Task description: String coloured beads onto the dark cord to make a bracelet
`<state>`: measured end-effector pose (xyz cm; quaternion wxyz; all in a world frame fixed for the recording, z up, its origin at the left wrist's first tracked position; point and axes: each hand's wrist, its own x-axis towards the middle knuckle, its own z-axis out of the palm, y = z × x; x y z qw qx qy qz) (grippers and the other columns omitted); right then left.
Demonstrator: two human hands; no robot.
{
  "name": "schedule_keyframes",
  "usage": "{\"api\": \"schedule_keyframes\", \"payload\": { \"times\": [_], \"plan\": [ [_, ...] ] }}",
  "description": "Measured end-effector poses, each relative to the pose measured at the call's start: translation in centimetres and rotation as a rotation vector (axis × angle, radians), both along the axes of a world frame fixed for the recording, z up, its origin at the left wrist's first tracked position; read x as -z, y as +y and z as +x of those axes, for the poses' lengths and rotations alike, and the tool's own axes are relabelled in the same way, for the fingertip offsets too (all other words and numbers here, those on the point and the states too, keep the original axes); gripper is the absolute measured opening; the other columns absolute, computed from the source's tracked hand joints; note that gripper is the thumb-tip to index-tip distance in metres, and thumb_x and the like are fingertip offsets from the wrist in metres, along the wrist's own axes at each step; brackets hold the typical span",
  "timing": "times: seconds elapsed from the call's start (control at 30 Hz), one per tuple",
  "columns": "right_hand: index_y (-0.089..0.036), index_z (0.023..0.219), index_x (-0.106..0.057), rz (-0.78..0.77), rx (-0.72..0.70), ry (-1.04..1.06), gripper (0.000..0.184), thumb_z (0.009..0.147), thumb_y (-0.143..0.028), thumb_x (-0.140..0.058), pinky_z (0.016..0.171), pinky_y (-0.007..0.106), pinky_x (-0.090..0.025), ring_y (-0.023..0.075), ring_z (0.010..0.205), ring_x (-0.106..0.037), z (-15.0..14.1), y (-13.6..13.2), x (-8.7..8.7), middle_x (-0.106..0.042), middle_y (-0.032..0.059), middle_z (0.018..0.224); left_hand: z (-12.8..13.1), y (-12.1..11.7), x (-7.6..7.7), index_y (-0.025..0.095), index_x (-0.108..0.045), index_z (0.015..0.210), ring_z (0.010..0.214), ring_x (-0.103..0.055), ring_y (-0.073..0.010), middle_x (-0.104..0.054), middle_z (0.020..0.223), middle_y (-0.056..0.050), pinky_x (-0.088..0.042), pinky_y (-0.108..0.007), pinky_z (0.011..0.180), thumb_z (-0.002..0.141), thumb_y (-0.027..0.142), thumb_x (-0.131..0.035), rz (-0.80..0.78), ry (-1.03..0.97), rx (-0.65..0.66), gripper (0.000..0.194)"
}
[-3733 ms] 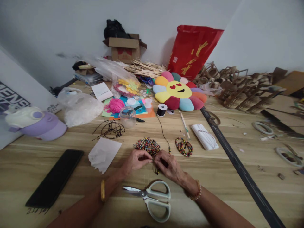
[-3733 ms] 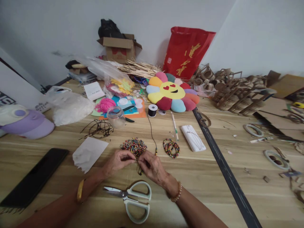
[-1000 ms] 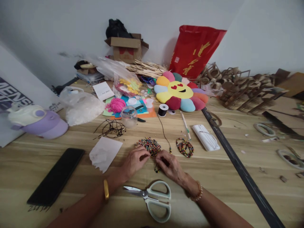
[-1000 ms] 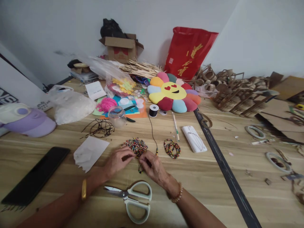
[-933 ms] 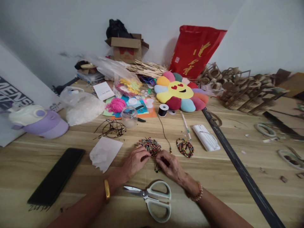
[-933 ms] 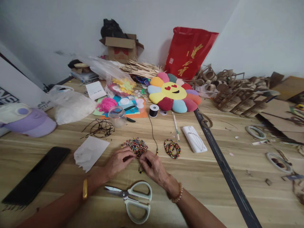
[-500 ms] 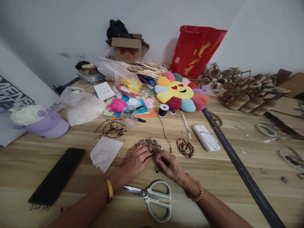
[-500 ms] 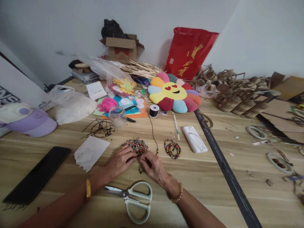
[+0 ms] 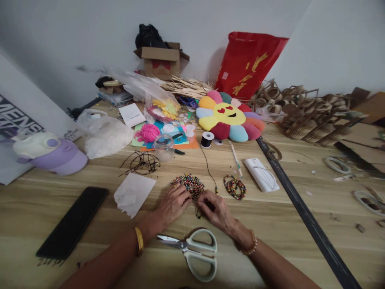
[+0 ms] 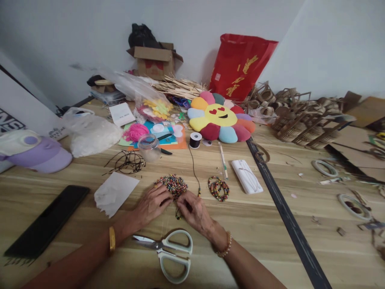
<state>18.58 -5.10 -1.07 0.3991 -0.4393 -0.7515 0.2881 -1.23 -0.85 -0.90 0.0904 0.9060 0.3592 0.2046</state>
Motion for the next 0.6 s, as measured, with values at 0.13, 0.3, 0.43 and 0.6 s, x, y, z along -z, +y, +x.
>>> {"api": "schedule_keyframes", "payload": {
  "times": [0.13,0.3,0.43,0.6],
  "plan": [
    [-0.018,0.078,-0.054,-0.001,-0.004,-0.007,0.021,0.096,-0.026,-0.047,0.056,0.022,-0.041,0.0123,0.059,-0.050,0.04,-0.01,-0.16,-0.056,0.0019,0.069,-0.08,-0.01,-0.03,0.018,-0.068,0.083,0.088,-0.061,-0.0212,-0.067,0.087,-0.005,-0.048,-0.038,0.090,0.089,0.016,-0.059,0.003,-0.004,0.000,0.010],
    [-0.018,0.078,-0.054,0.013,-0.002,-0.003,0.023,0.097,-0.029,-0.046,0.057,0.022,-0.042,0.0124,0.060,-0.051,0.03,0.01,-0.17,-0.056,0.0019,0.069,-0.32,-0.02,0.27,0.017,-0.069,0.085,0.088,-0.062,-0.0222,-0.068,0.088,-0.006,-0.049,-0.038,0.086,0.088,0.014,-0.061,-0.011,-0.011,0.013,0.009],
    [-0.018,0.078,-0.054,0.011,0.007,0.003,0.023,0.097,-0.030,-0.047,0.056,0.022,-0.042,0.0120,0.059,-0.051,0.01,0.01,0.01,-0.056,0.0014,0.068,-0.29,0.10,0.45,0.016,-0.068,0.083,0.085,-0.062,-0.0222,-0.069,0.086,-0.007,-0.050,-0.036,0.080,0.087,0.011,-0.060,-0.020,-0.079,0.021,0.010],
    [-0.018,0.079,-0.055,0.003,0.008,0.009,0.020,0.096,-0.027,-0.048,0.056,0.022,-0.043,0.0120,0.059,-0.051,0.07,-0.03,0.28,-0.057,0.0017,0.069,0.05,0.21,-0.22,0.015,-0.066,0.077,0.074,-0.063,-0.0169,-0.069,0.077,-0.004,-0.051,-0.029,0.073,0.083,0.005,-0.059,-0.136,-0.305,0.010,0.013]
  ]
}}
